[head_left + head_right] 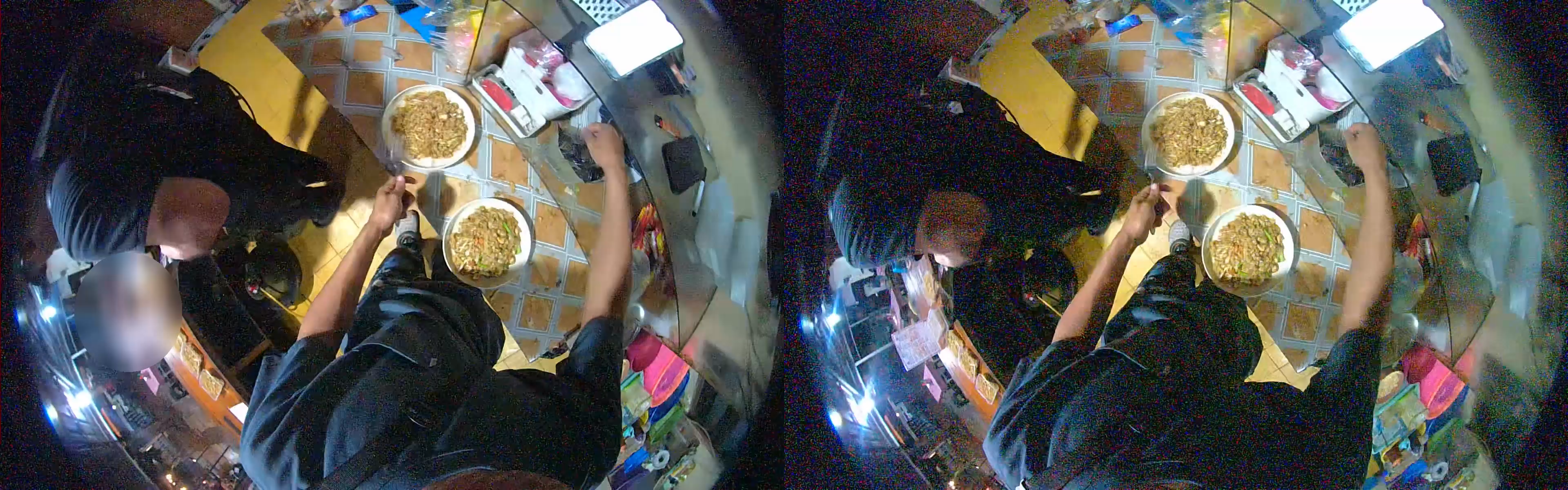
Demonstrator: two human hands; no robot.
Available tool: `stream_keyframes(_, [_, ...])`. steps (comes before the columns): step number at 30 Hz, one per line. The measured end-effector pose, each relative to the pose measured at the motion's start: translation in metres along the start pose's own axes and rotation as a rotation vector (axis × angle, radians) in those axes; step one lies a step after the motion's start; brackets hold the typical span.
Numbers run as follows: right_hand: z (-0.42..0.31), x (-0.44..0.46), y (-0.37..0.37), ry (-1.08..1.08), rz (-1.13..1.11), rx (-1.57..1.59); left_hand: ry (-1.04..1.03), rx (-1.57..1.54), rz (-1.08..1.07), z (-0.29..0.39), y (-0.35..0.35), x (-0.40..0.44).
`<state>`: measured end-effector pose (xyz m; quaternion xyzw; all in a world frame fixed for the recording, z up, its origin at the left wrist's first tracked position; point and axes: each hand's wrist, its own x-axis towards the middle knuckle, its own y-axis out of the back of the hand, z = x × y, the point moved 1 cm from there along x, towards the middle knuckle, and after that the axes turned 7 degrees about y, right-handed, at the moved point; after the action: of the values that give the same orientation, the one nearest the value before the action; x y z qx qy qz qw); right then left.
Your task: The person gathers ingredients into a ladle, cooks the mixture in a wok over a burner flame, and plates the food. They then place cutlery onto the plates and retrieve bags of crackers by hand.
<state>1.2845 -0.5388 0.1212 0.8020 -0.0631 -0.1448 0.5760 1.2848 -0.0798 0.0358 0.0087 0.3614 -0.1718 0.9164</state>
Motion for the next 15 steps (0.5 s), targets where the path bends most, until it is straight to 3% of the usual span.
stream_keyframes(1, [0.014, 0.005, -0.003, 0.002, -0.003, -0.003, -0.026, -0.017, 0.042, -0.009, 0.008, 0.014])
stream_keyframes(3, [0.049, 0.004, -0.013, 0.213, 0.183, 0.352, -0.113, 0.095, 0.117, 0.004, 0.014, 0.016])
stream_keyframes(5, [0.057, -0.004, -0.009, 0.083, 0.282, 0.19, -0.213, 0.231, 0.272, 0.003, 0.02, 0.04])
stream_keyframes(9, [0.054, -0.033, -0.004, 0.041, 0.111, 0.246, -0.257, 0.474, 0.302, -0.008, 0.034, 0.09])
stream_keyframes(12, [0.04, -0.061, 0.002, 0.038, 0.296, 0.038, -0.471, 0.793, 0.554, 0.007, 0.025, 0.089])
stream_keyframes(15, [0.035, -0.072, -0.01, -0.084, 0.255, 0.129, -0.405, 0.859, 0.527, 0.006, 0.031, 0.104])
